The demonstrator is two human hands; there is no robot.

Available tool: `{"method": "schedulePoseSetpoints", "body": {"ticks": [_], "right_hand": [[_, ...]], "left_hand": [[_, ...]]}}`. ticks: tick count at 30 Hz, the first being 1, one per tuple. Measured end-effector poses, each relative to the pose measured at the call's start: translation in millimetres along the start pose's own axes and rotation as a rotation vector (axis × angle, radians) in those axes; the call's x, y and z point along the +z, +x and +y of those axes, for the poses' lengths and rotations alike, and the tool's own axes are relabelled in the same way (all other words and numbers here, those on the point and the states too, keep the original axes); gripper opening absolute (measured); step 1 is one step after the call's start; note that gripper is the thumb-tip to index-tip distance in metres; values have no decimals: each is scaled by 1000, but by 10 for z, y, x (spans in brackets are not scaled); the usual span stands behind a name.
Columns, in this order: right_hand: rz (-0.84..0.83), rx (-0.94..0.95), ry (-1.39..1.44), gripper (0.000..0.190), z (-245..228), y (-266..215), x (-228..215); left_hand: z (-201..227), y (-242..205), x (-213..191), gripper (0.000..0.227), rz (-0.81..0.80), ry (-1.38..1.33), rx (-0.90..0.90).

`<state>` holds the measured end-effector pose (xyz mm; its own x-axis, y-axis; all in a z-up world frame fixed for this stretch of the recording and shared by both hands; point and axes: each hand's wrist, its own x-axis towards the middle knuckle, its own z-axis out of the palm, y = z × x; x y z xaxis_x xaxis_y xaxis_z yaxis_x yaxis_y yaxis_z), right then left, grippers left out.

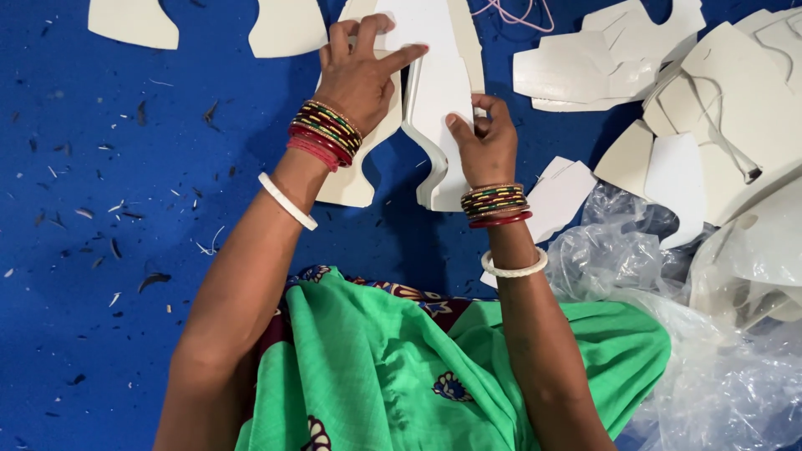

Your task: The person matches and stacks various pre-cut white fabric shoe upper components.

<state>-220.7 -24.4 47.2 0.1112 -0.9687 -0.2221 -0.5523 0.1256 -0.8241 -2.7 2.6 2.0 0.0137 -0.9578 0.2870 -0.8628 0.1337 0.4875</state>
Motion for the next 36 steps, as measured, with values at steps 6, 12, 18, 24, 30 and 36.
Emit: {"method": "schedulePoseSetpoints", "body": {"ticks": [6,12,18,24,30,36], "right_hand": [[1,-28,-28,43,10,-21,5],[17,-55,-47,40,46,0,21],[14,-83,3,39,182,61,46],[-19,-69,-15,40,83,27,23],[-17,-64,-34,41,19,9,25],[8,-53,-71,43,-5,-4,43]], "left_hand": [[17,0,15,63,-5,19,-4],[8,-14,30,62,8,11,-6],[4,-22,50,63,36,45,11],[33,-13,16,67,16,24,10],[58,-6,-15,64,-3,28,5],[164,-34,-105,57,-20,65,18]]}}
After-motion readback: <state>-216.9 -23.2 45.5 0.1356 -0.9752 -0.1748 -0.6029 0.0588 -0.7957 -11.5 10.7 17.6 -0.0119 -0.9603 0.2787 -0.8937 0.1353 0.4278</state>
